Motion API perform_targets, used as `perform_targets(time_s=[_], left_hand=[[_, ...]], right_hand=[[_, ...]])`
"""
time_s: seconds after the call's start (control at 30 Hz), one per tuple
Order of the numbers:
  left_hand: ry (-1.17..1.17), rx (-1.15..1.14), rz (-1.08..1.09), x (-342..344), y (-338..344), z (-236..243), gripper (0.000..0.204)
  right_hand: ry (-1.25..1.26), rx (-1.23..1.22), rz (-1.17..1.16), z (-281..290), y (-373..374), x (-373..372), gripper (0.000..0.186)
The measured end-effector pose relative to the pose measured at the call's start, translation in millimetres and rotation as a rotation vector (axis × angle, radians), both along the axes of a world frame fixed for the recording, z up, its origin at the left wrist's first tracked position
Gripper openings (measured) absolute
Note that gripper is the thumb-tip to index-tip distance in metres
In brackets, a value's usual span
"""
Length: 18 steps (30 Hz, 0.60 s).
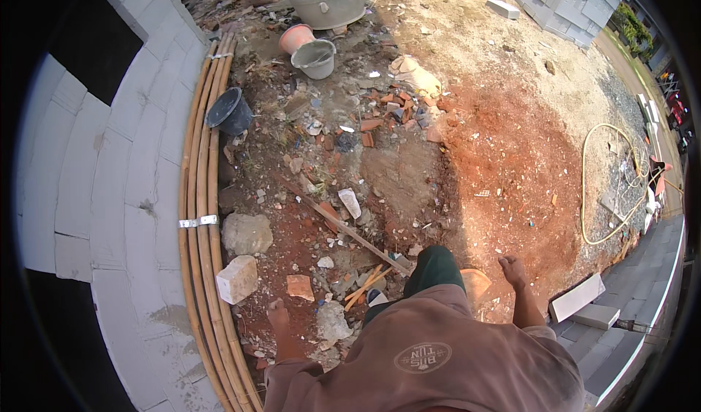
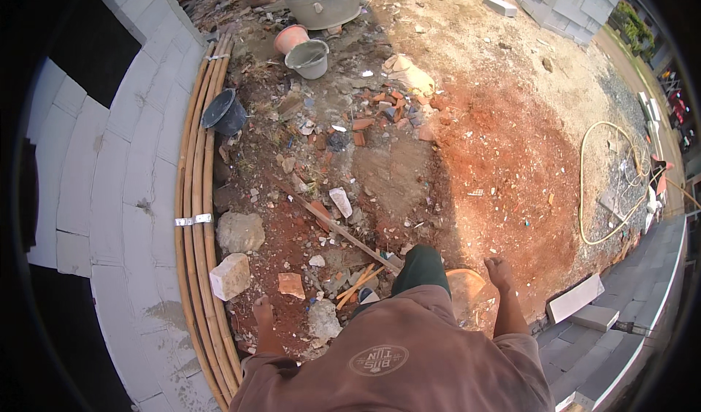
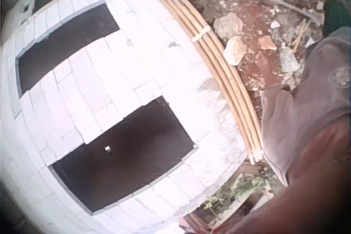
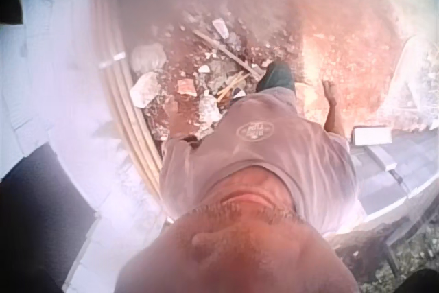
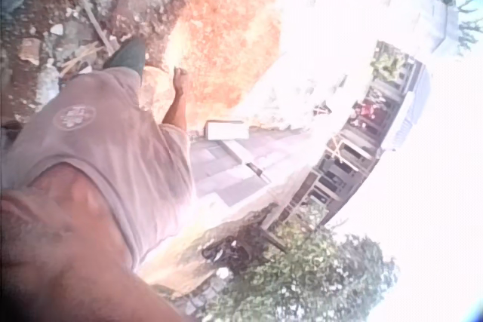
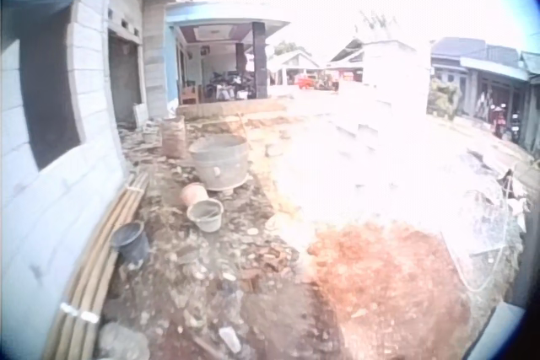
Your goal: The person places a concrete block onto a wall, taps it into position with a wooden stick, and then walks to a pile of sand. They use a hoe to scoop sand into a basin and mix it with water.
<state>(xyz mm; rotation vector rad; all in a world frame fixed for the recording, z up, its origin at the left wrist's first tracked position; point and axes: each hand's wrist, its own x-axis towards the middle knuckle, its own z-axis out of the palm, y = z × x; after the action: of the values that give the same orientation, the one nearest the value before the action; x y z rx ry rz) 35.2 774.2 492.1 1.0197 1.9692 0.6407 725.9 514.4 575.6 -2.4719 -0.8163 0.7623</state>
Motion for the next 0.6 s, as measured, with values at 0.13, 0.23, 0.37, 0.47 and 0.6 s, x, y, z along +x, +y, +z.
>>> perform_targets(time_s=[0.13,0.23,0.37,0.47,0.6], left_hand=[[0.002,-0.055,-0.261,127,117,-3,0.036],[-0.018,-0.118,-0.454,230,247,16,0.042],[-0.095,0.184,-0.709,448,427,130,0.039],[-0.089,0.412,-0.819,568,524,198,0.039],[0.280,0.262,-0.923,532,559,230,0.041]], right_hand=[[0.307,-0.068,-0.452,-44,-18,-8,0.038],[0.369,-0.160,-0.361,-93,37,8,0.038],[0.115,-0.288,0.046,-140,130,114,0.045],[-0.092,-0.239,0.097,-147,226,200,0.038],[0.198,-0.073,-0.015,-4,476,221,0.037]])
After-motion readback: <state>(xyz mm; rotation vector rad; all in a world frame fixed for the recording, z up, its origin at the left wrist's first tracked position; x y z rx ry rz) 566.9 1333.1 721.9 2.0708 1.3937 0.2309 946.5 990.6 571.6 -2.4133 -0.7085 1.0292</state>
